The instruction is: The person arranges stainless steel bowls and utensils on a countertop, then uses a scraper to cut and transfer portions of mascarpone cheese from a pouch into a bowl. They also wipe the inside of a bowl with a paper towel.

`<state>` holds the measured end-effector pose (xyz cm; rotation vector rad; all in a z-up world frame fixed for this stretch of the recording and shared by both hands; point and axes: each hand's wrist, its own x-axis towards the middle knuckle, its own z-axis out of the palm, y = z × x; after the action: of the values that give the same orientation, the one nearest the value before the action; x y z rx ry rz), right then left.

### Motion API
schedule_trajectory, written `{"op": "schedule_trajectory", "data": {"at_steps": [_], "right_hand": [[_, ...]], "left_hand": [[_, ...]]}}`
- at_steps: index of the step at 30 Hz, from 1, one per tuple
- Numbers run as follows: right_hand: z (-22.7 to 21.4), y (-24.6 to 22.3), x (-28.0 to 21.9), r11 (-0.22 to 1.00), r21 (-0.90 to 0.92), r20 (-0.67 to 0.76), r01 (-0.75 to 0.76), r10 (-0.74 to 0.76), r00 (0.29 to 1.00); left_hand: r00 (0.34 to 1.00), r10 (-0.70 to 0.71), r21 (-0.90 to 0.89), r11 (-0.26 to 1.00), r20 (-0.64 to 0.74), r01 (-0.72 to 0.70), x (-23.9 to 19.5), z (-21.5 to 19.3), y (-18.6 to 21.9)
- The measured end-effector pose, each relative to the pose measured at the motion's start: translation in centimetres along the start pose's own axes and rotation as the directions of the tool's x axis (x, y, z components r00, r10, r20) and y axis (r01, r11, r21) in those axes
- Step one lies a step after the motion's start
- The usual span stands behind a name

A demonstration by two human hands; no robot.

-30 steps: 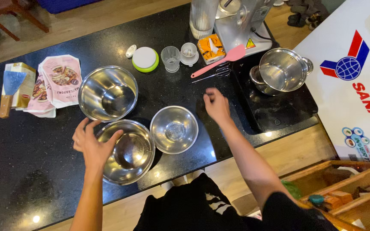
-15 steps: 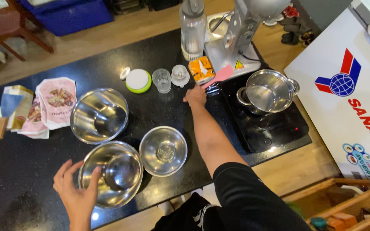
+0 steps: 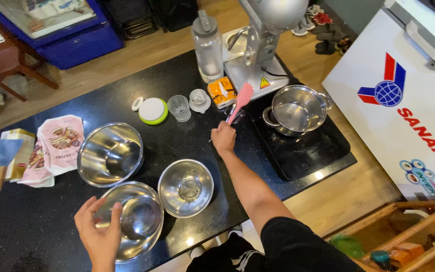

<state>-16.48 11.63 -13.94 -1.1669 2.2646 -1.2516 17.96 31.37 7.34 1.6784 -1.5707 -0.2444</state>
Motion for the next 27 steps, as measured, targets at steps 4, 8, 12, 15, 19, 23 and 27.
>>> {"op": "schedule_trajectory", "data": {"at_steps": [4, 8, 12, 15, 19, 23, 27], "right_hand": [[-4.4, -2.3, -2.3, 0.919, 0.299, -0.003, 0.259, -0.27, 0.963], [-11.3, -6.5, -4.9, 0.845, 0.462, 0.207, 0.27, -0.399, 0.893], [-17.4, -9.7, -7.1, 0.711, 0.565, 0.288, 0.419, -0.646, 0.707], [-20.4, -11.0, -8.3, 0.551, 0.572, 0.191, 0.607, -0.81, 0.555], [-23.3, -10.3, -9.6, 0.79, 0.607, 0.557, 0.087, -0.502, 0.662], [-23.4, -8.2, -9.0, 0.787, 0.616, 0.544, -0.005, -0.421, 0.726], [-18.7, -6.4, -6.5, 0.841, 0.538, 0.432, -0.058, -0.215, 0.876]], "left_hand": [[0.996, 0.056, -0.072, 0.996, 0.072, -0.05, 1.1, 2.3, 2.9], [0.953, 0.048, -0.295, 0.954, 0.299, 0.045, 2.2, 7.3, 5.8], [0.757, 0.153, -0.601, 0.714, 0.636, 0.36, 2.8, 14.7, 9.4], [0.72, 0.064, -0.593, 0.62, 0.691, 0.513, 1.3, 17.9, 12.1], [0.699, -0.15, -0.603, 0.401, 0.699, 0.69, 0.5, 20.2, 13.9], [0.778, -0.155, -0.701, 0.356, 0.608, 0.618, 1.3, 21.4, 13.0], [0.795, -0.287, -0.693, 0.39, 0.535, 0.607, 2.7, 20.1, 13.5]]}}
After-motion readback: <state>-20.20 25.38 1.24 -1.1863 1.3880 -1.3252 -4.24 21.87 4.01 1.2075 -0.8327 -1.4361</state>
